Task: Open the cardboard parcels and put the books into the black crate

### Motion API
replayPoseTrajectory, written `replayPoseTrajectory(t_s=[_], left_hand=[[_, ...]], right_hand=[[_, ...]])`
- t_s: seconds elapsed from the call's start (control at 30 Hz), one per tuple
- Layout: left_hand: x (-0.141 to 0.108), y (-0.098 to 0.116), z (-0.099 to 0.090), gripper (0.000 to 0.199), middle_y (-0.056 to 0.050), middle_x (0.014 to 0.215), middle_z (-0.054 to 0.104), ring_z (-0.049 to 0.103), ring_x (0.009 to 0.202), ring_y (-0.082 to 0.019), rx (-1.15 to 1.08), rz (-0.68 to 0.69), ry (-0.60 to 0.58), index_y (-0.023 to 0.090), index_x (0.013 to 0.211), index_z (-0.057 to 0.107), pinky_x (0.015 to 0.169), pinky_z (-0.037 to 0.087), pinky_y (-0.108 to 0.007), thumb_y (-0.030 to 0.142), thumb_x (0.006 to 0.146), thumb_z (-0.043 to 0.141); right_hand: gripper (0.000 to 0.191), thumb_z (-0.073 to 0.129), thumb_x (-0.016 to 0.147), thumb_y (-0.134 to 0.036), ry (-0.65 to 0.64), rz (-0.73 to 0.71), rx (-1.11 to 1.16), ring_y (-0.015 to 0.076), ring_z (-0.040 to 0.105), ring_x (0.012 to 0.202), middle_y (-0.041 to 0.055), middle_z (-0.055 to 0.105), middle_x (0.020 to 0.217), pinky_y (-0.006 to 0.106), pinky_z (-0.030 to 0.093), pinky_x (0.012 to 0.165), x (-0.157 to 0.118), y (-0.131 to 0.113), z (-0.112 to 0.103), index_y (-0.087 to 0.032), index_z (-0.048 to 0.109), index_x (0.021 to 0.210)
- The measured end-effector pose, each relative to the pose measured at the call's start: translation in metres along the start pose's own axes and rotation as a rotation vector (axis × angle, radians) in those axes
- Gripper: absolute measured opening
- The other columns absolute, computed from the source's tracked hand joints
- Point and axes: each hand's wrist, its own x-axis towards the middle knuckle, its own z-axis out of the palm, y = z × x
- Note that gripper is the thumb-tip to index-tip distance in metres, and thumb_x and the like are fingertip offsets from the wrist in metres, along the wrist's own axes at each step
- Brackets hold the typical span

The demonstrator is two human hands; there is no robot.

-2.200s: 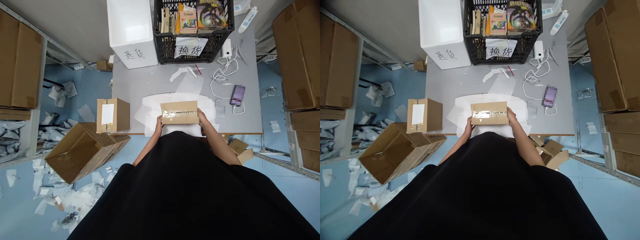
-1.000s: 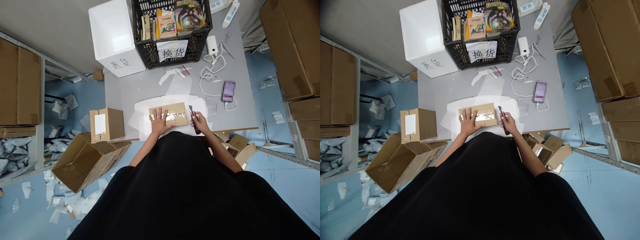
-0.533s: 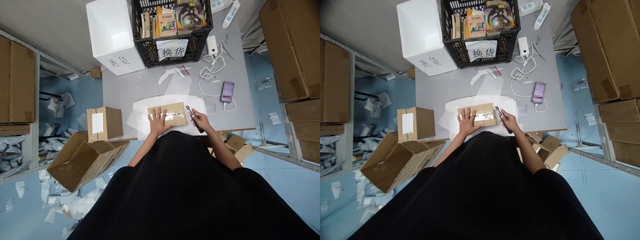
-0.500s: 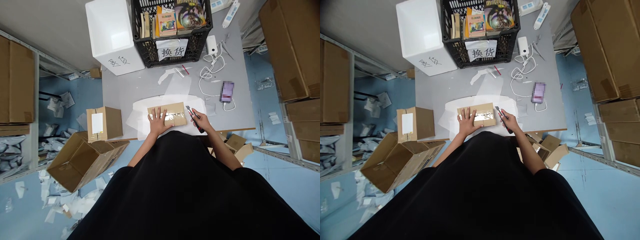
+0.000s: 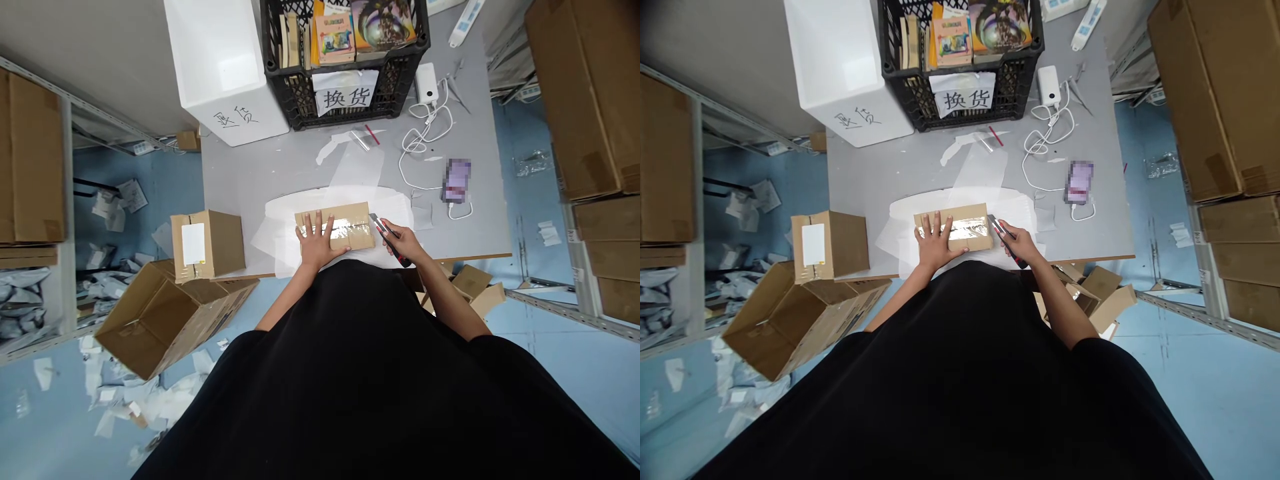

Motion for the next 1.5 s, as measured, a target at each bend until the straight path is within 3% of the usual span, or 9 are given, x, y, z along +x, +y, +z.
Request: replayPoseTrajectory(t_s=[0.47, 0.8, 1.17, 1.27, 1.37, 1.5], left_hand=[[0.002, 0.001, 0.000, 0.110, -0.014, 0.173, 0.011, -0.006, 0.158, -0.047, -0.088, -0.019, -0.009, 0.027, 0.164, 0.026, 0.118, 0.012, -0.075, 0.084, 0.076, 0.057], [0.000, 0.001, 0.001, 0.108, -0.014, 0.173, 0.011, -0.005, 0.158, -0.047, -0.066, -0.021, -0.010, 0.027, 0.165, 0.023, 0.118, 0.013, -0.074, 0.084, 0.078, 0.054], [0.001, 0.000, 0.008, 0.111, -0.013, 0.173, 0.013, -0.005, 0.159, -0.046, -0.078, -0.024, 0.027, 0.029, 0.165, 0.024, 0.119, 0.008, -0.074, 0.085, 0.075, 0.058], [0.001, -0.001, 0.006, 0.109, -0.012, 0.173, 0.013, -0.006, 0.159, -0.045, -0.104, -0.017, 0.027, 0.030, 0.165, 0.023, 0.120, 0.006, -0.074, 0.083, 0.077, 0.058], [0.001, -0.003, 0.004, 0.106, -0.011, 0.173, 0.015, -0.006, 0.159, -0.045, -0.144, 0.001, 0.029, 0.030, 0.164, 0.025, 0.120, 0.004, -0.074, 0.081, 0.078, 0.059], [-0.002, -0.016, 0.002, 0.103, -0.014, 0.172, 0.018, -0.003, 0.160, -0.043, -0.185, 0.044, 0.030, 0.026, 0.163, 0.028, 0.122, 0.006, -0.070, 0.078, 0.080, 0.060]], right_hand=[[0.061, 0.061, 0.093, -0.040, 0.000, 0.030, -0.188, 0.0083, 0.049, 0.042, -0.0042, 0.059, 0.064, 0.022, 0.045, 0.042, -0.012, -0.002, 0.003, -0.020, 0.054, 0.151], [0.066, 0.062, 0.093, -0.046, -0.093, 0.062, -0.126, 0.0078, 0.048, 0.041, -0.0054, 0.058, 0.064, 0.022, 0.045, 0.044, -0.034, 0.010, -0.004, -0.021, 0.050, 0.153], [0.069, 0.062, 0.092, -0.052, -0.128, 0.041, -0.139, 0.0088, 0.048, 0.043, -0.0049, 0.059, 0.066, 0.025, 0.046, 0.047, -0.050, 0.005, -0.011, -0.019, 0.052, 0.152], [0.076, 0.065, 0.088, -0.058, -0.079, 0.059, -0.075, 0.0103, 0.052, 0.046, -0.0032, 0.063, 0.070, 0.027, 0.049, 0.049, -0.053, 0.017, -0.011, -0.018, 0.051, 0.151], [0.076, 0.062, 0.087, -0.060, 0.095, 0.107, -0.076, 0.0148, 0.062, 0.056, -0.0001, 0.067, 0.078, 0.031, 0.056, 0.058, -0.050, 0.047, -0.007, -0.018, 0.050, 0.150], [0.043, 0.056, 0.091, -0.045, 0.264, 0.190, -0.473, 0.0232, 0.070, 0.081, 0.0065, 0.071, 0.087, 0.038, 0.058, 0.076, -0.028, 0.092, 0.000, -0.019, 0.066, 0.125]])
